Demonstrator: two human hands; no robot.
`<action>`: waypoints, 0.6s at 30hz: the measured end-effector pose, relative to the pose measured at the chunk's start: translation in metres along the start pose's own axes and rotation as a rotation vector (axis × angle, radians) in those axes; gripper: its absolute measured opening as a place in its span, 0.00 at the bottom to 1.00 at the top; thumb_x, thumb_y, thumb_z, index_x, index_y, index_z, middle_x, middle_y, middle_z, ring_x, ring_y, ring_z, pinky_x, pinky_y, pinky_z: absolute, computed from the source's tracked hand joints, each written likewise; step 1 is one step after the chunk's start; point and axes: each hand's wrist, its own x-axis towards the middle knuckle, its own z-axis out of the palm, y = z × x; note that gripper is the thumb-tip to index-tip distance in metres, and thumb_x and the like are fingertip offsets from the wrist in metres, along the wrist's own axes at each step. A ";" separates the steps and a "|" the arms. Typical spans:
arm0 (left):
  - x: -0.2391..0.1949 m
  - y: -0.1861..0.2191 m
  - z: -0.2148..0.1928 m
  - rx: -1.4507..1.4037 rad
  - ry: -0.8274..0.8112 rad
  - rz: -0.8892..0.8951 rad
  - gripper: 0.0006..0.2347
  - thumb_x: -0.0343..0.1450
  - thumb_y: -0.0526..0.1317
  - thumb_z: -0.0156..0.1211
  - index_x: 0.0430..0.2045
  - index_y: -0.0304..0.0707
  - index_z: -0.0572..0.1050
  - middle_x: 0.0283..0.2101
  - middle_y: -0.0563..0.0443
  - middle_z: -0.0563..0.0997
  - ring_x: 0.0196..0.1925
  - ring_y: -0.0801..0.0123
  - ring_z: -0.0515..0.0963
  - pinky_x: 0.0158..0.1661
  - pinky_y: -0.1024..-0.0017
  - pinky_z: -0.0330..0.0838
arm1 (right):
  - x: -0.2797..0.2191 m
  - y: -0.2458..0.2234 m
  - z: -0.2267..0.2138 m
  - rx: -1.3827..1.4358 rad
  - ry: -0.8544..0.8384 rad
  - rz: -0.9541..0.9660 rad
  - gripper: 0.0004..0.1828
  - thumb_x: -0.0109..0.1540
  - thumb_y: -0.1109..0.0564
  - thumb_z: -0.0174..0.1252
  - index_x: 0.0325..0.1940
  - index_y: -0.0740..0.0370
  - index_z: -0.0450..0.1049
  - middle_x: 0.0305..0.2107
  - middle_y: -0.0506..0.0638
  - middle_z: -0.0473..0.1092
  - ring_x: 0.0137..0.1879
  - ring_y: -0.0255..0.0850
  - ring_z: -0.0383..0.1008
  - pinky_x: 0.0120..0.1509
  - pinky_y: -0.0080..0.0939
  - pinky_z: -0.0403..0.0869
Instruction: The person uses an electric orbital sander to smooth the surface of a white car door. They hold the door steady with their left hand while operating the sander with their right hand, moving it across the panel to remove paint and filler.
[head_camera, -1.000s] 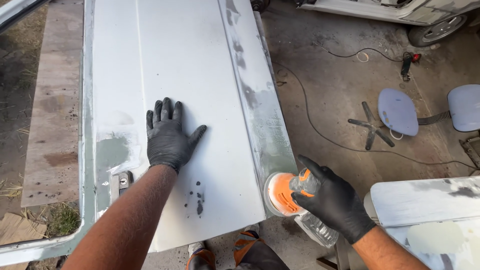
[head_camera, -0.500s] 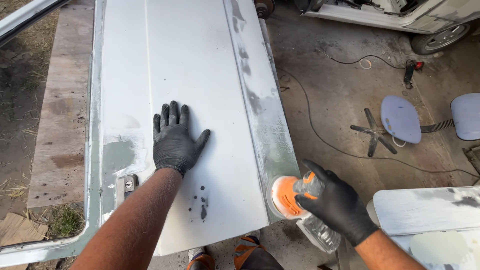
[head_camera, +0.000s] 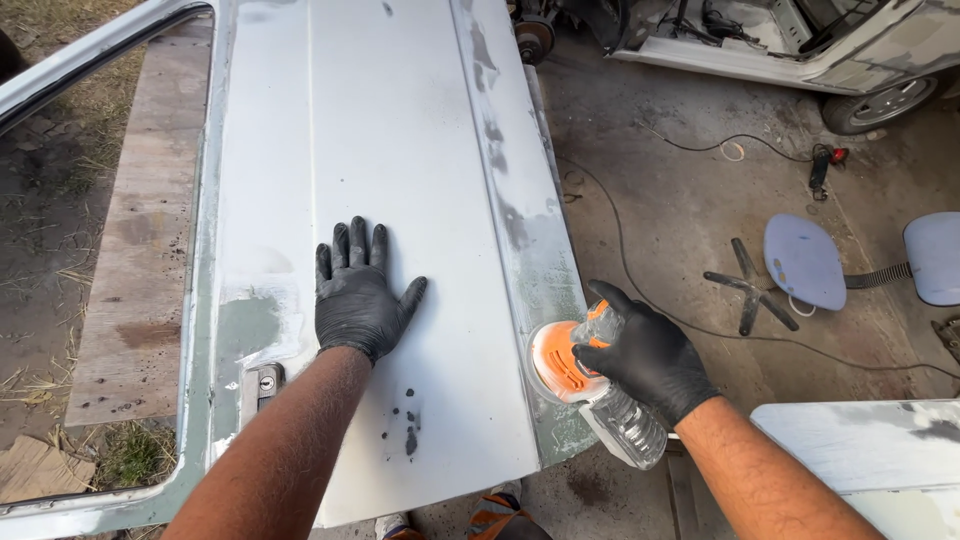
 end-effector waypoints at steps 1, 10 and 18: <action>0.000 0.000 0.000 0.000 0.002 -0.002 0.41 0.76 0.71 0.41 0.83 0.50 0.49 0.87 0.46 0.47 0.88 0.52 0.43 0.82 0.47 0.32 | 0.002 -0.001 -0.001 -0.001 0.000 -0.002 0.52 0.57 0.32 0.72 0.83 0.26 0.58 0.64 0.54 0.74 0.75 0.51 0.72 0.80 0.54 0.70; -0.002 0.000 -0.004 -0.009 -0.019 -0.005 0.40 0.76 0.70 0.40 0.83 0.51 0.48 0.87 0.47 0.45 0.88 0.53 0.41 0.81 0.48 0.31 | 0.014 -0.011 -0.007 0.010 0.028 -0.067 0.50 0.58 0.38 0.73 0.83 0.31 0.59 0.63 0.55 0.75 0.74 0.52 0.73 0.79 0.53 0.71; -0.001 0.000 -0.005 -0.003 -0.032 -0.009 0.40 0.77 0.70 0.40 0.83 0.52 0.47 0.87 0.48 0.45 0.88 0.54 0.41 0.81 0.48 0.31 | 0.017 -0.016 -0.011 -0.040 0.041 -0.089 0.49 0.59 0.39 0.73 0.83 0.34 0.60 0.62 0.56 0.75 0.73 0.52 0.74 0.78 0.54 0.71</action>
